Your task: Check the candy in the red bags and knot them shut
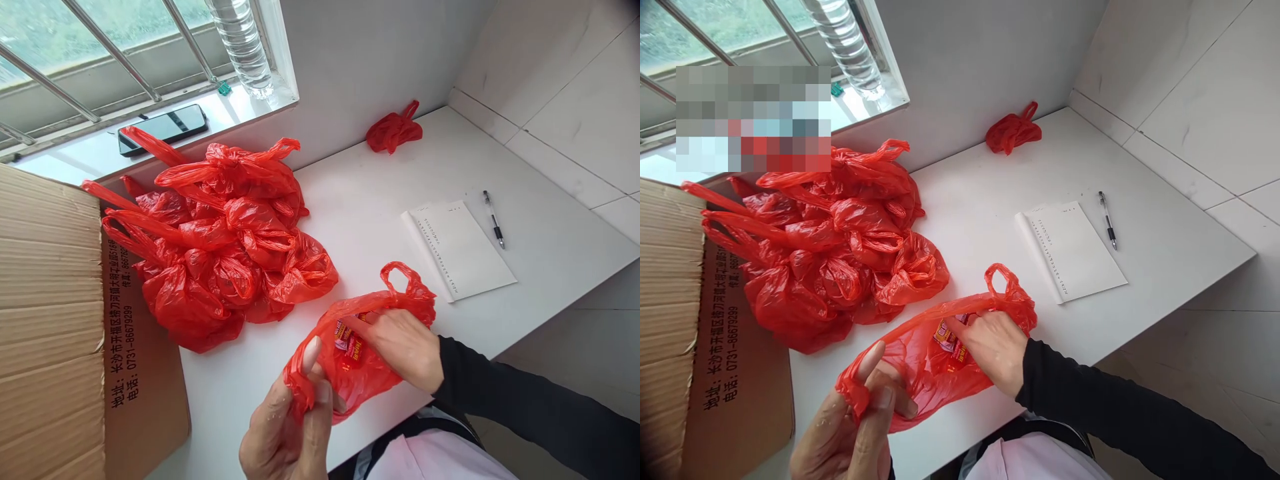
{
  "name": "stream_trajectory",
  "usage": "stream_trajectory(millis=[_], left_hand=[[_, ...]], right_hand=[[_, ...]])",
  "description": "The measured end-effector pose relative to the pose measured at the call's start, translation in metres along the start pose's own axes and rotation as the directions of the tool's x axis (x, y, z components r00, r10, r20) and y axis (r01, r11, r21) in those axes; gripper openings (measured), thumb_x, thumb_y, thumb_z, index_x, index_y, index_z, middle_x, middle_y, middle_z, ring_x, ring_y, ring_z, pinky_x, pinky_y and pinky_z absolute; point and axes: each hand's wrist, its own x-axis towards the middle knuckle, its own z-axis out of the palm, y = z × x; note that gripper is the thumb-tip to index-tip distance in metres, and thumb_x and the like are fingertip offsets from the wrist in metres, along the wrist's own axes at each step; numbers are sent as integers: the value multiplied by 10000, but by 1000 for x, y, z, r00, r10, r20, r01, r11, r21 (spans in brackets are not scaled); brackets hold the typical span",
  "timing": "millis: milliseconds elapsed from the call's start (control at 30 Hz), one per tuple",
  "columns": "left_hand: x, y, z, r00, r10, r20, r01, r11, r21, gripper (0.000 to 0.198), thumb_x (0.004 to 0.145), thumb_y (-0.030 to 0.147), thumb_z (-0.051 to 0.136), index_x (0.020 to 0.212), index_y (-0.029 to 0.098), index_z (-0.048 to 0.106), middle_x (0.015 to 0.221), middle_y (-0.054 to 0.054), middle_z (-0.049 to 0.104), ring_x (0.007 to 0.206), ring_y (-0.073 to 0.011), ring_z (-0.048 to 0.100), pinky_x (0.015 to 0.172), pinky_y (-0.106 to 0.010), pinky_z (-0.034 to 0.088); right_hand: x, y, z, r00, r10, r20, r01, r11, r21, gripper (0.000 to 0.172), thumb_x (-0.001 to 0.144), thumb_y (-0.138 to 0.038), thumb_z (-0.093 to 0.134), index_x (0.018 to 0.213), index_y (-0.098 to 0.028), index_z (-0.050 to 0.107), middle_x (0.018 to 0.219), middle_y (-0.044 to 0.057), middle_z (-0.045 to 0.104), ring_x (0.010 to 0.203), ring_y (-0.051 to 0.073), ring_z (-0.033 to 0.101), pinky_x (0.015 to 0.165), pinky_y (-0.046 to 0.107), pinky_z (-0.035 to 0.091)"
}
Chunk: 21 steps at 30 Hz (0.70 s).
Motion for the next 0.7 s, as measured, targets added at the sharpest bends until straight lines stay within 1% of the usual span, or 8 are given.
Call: stream_trajectory(millis=[67,133,200,267,367,467,600,700], left_hand=[[-1,1,0,1000,-5,-18,5,1000,7,413,851,101,730,1197,320,776,978,-63,824,552,-130,672,606,-303,629],[0,2,0,1000,-13,-24,13,1000,11,402,836,114,745,1183,314,785,873,-51,816,558,-143,674,621,-321,635],[1,2,-1,1000,2,-24,-2,1000,-4,405,839,124,738,1196,311,780,733,-23,772,529,-143,657,577,-308,623],[2,3,0,999,33,-17,-33,999,-7,411,852,114,718,1208,311,773,666,3,721,509,-136,642,526,-280,600],[3,3,0,998,58,23,-59,998,29,433,874,88,691,1232,322,759,674,22,695,533,-126,644,544,-265,598],[2,4,0,999,36,38,-37,998,45,437,879,87,685,1231,335,759,721,11,725,541,-131,642,550,-276,591],[-1,7,5,1000,-5,-17,6,1000,26,391,849,148,738,1193,330,780,668,13,715,535,-138,630,568,-285,589],[-4,11,13,986,-116,-118,121,992,33,300,861,222,753,1128,348,804,721,18,720,596,-119,623,655,-261,581]], right_hand=[[0,-2,1,1000,-1,-2,1,1000,5,516,903,-42,517,1388,-216,522,904,68,751,793,281,735,567,340,418],[-2,-4,1,1000,11,8,-11,1000,-5,480,888,-23,511,1335,-190,567,894,81,750,793,292,735,573,347,433],[-6,-6,0,999,25,19,-25,999,-23,450,874,4,500,1273,-173,611,871,87,749,792,299,731,596,361,461],[-9,-7,-1,998,45,36,-44,999,-31,440,883,6,497,1270,-163,620,930,109,756,859,313,731,639,380,492],[-12,-5,-1,995,69,79,-68,998,-14,432,907,-25,526,1310,-161,598,992,120,759,898,314,735,654,381,510],[-14,-2,-2,993,83,81,-83,997,-10,373,907,-25,536,1245,-156,626,994,119,759,903,303,736,662,372,507],[-20,4,-5,985,161,65,-156,985,-66,299,886,24,479,1059,-124,674,872,124,750,797,308,735,580,368,454],[-21,6,-5,982,173,74,-167,983,-80,306,858,29,494,1069,-109,668,839,119,745,764,316,733,549,367,426]])
